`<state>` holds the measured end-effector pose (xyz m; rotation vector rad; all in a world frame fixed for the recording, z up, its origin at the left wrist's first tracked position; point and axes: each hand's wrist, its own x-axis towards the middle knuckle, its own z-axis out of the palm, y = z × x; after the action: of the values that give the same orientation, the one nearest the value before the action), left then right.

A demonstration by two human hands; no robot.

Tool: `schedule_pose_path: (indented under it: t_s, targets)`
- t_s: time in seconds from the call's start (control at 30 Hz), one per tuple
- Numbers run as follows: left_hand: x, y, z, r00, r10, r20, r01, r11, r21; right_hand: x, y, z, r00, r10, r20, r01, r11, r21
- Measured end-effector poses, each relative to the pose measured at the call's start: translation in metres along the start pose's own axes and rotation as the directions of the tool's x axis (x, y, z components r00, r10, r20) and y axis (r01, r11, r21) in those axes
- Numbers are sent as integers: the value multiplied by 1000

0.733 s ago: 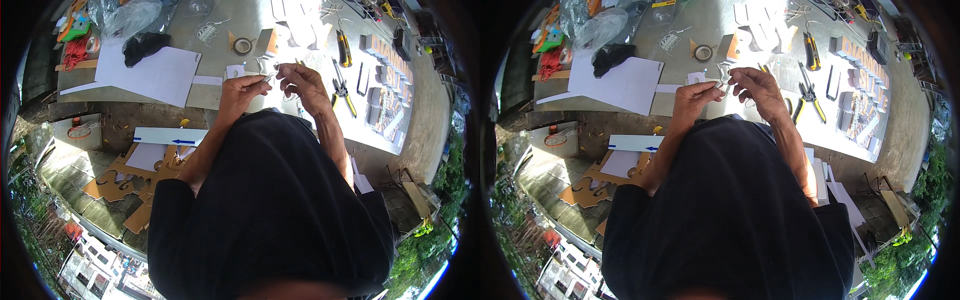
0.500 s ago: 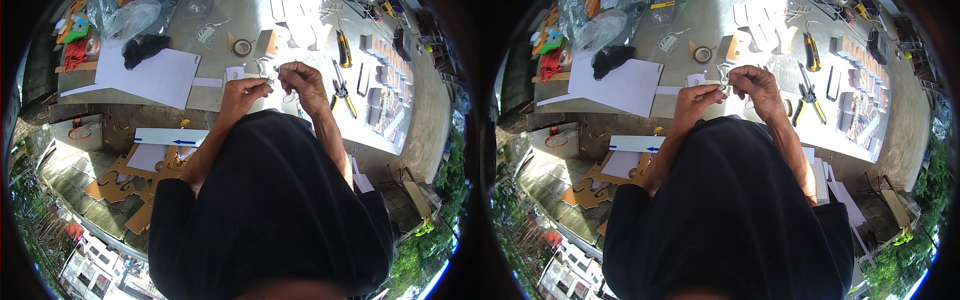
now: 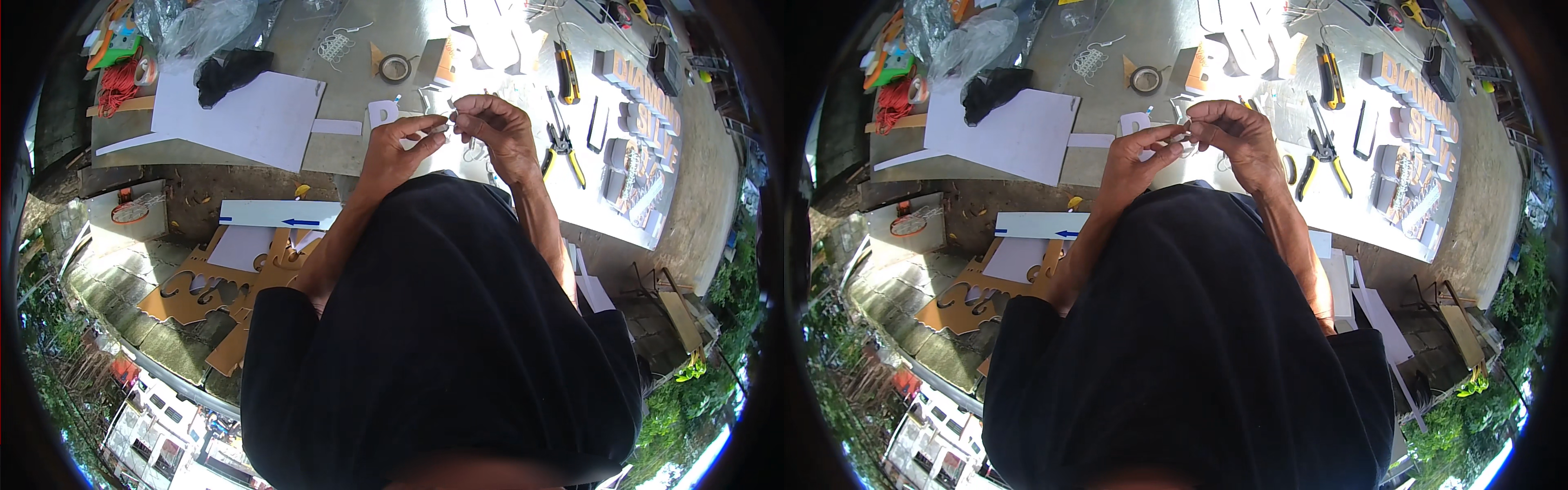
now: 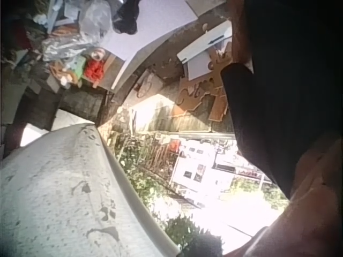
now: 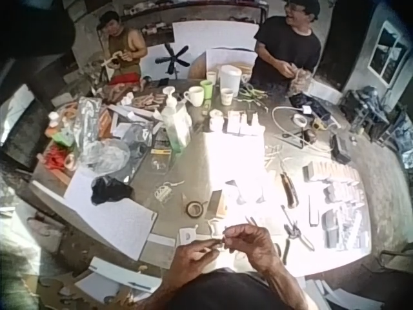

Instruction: Applying adhesive and details to cut-out letters to assemble a sign.

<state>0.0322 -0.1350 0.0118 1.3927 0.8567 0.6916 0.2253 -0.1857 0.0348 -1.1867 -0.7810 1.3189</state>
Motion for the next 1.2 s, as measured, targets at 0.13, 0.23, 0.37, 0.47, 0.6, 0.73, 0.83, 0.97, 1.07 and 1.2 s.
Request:
schedule_pose_path:
  t_s: [0.13, 0.23, 0.37, 0.47, 0.6, 0.73, 0.83, 0.97, 1.07, 1.2]
  targets:
    - [3, 12, -1, 955, 260, -140, -231, 954, 193, -4, -5, 8, 999, 14, -34, -16, 997, -69]
    - [5, 14, -1, 988, 122, -95, -115, 991, 74, -6, -7, 14, 997, 21, -74, -34, 983, -179]
    - [4, 11, 0, 993, 51, -110, -51, 999, 3, -9, -7, 23, 986, -152, -66, 84, 801, -592]
    - [3, 7, 1, 990, 35, -140, -38, 999, -19, -10, -1, 24, 970, -243, -3, 175, 706, -687]
    - [4, 2, -1, 991, -5, -135, 7, 1000, 10, -12, -3, 27, 967, -248, 55, 212, 670, -712]
    - [2, 5, 0, 986, -11, -166, 17, 999, 39, -10, 0, 20, 976, -207, 64, 196, 720, -666]
    - [2, 1, 1, 972, 156, -176, -128, 978, 163, -8, -2, 19, 1000, -17, 5, 17, 870, -493]
    - [1, 0, 4, 948, 265, -178, -206, 934, 292, -5, 1, 14, 995, 101, -19, -99, 896, -432]
    - [0, 5, 6, 945, 284, -161, -214, 913, 348, -5, 4, 12, 999, 51, -5, -47, 877, -479]
    - [0, 6, 8, 941, 298, -163, -215, 895, 392, -5, 0, 14, 998, -58, 34, 67, 799, -598]
